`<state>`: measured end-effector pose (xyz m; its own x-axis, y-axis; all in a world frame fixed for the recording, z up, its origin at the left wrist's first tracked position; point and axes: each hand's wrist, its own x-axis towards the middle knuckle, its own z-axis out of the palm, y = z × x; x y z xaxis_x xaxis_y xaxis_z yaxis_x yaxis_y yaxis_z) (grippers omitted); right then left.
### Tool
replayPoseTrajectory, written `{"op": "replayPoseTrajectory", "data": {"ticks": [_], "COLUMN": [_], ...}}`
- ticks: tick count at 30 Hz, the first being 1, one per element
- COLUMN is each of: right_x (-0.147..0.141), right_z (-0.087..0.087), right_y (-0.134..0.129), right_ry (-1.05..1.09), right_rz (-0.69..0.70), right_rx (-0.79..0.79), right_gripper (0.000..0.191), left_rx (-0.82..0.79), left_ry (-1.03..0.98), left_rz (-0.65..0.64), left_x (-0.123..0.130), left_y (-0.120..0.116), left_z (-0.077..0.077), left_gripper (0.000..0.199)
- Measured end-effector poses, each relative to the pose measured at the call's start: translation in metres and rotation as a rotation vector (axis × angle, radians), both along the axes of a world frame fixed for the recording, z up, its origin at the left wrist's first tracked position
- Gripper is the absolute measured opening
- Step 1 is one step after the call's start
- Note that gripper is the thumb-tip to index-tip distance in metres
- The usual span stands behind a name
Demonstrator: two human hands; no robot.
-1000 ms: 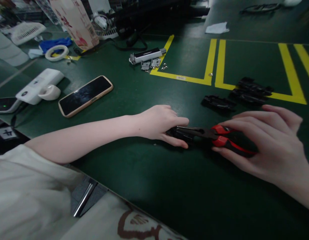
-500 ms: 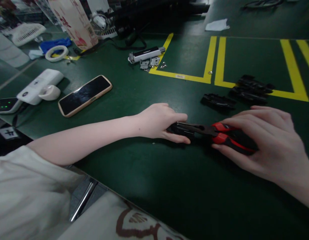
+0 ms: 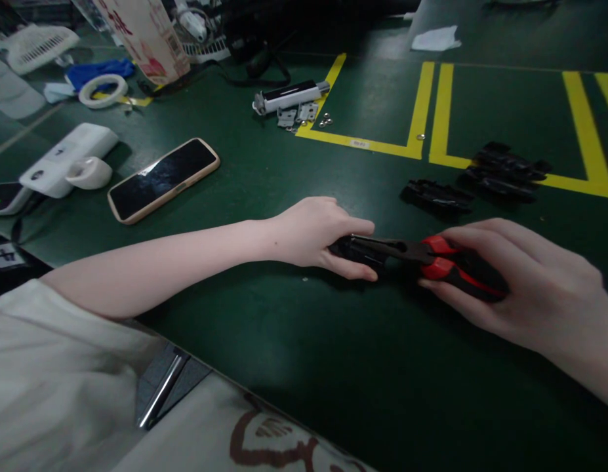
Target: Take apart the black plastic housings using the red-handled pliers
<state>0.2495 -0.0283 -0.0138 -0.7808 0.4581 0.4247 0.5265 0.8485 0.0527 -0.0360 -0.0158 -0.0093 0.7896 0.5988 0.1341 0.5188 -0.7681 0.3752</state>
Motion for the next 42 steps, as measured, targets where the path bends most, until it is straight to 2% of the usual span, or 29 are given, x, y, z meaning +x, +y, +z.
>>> {"op": "replayPoseTrajectory", "data": {"ticks": [7,33,42], "right_x": [0.0059,0.0033,0.0048], "right_z": [0.0043,0.0104,0.0067], "right_y": [0.0002,-0.0008,-0.0054], "right_ry": [-0.011,-0.052,-0.032], "right_rz": [-0.003,-0.006,-0.069], "right_rx": [-0.021,0.051,0.017], "right_gripper": [0.044,0.04,0.038], "left_rx": [-0.019,0.027,0.045], "left_ry": [0.015,0.09,0.087], "left_rz": [-0.048,-0.019,-0.037], "left_x": [0.0001,0.0003,0.0002], "left_y": [-0.0006,-0.002,-0.0009], "left_z": [0.0036,0.0045,0.0032], "left_gripper": [0.043,0.041,0.042]}}
